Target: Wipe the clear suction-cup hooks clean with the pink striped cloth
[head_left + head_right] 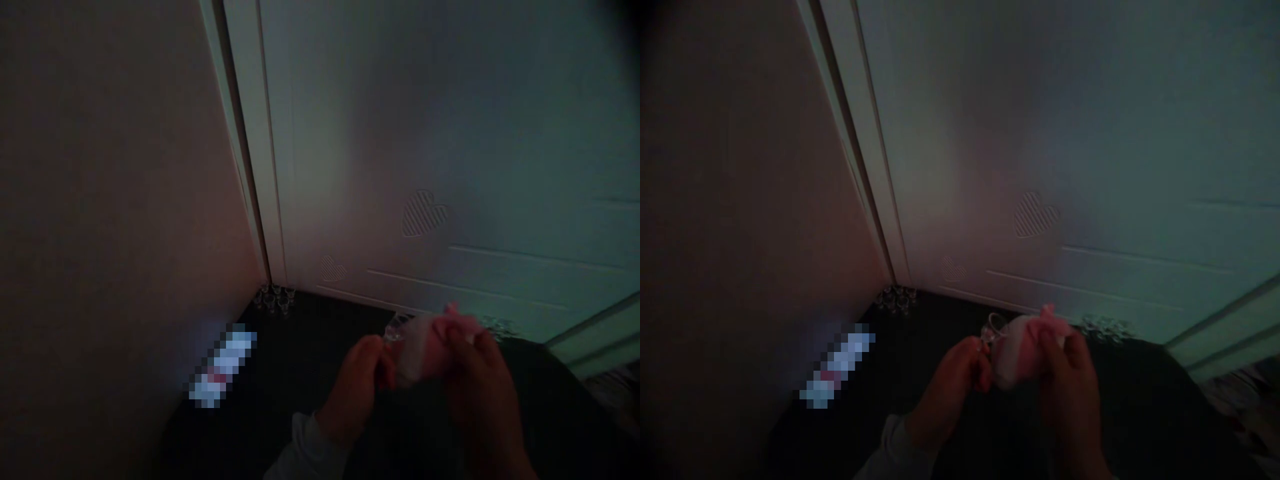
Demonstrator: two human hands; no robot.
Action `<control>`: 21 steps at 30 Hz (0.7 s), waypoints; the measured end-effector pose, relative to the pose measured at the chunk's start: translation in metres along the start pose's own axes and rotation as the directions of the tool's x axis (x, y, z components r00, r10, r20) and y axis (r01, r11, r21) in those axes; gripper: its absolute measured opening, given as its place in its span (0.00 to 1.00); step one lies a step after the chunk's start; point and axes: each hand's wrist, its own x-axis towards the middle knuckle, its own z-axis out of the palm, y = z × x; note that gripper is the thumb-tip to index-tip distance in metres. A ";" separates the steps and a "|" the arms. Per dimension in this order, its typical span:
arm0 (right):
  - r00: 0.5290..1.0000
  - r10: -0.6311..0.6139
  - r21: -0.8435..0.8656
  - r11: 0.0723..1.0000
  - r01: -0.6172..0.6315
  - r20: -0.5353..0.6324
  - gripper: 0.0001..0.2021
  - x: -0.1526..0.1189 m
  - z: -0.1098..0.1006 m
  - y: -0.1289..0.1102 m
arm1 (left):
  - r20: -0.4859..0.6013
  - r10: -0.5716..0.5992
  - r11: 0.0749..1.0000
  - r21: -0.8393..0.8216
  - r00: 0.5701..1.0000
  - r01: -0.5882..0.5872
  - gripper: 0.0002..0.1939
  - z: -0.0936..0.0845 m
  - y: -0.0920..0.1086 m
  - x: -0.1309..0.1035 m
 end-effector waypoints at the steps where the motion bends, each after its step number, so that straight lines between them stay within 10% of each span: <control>1: 0.996 0.089 0.074 0.993 -0.087 -0.025 0.13 -0.016 0.000 -0.005 | -0.017 -0.012 1.000 -0.003 1.000 0.012 0.18 0.001 -0.003 -0.012; 12: 0.997 0.067 0.227 0.972 -0.061 -0.022 0.13 -0.160 -0.021 -0.072 | -0.010 0.020 0.968 0.251 1.000 -0.017 0.16 0.042 0.036 -0.166; 21: 0.980 0.001 0.425 0.901 -0.088 0.200 0.19 -0.244 -0.043 -0.134 | 0.049 0.193 0.845 0.500 0.980 -0.191 0.20 0.074 0.069 -0.256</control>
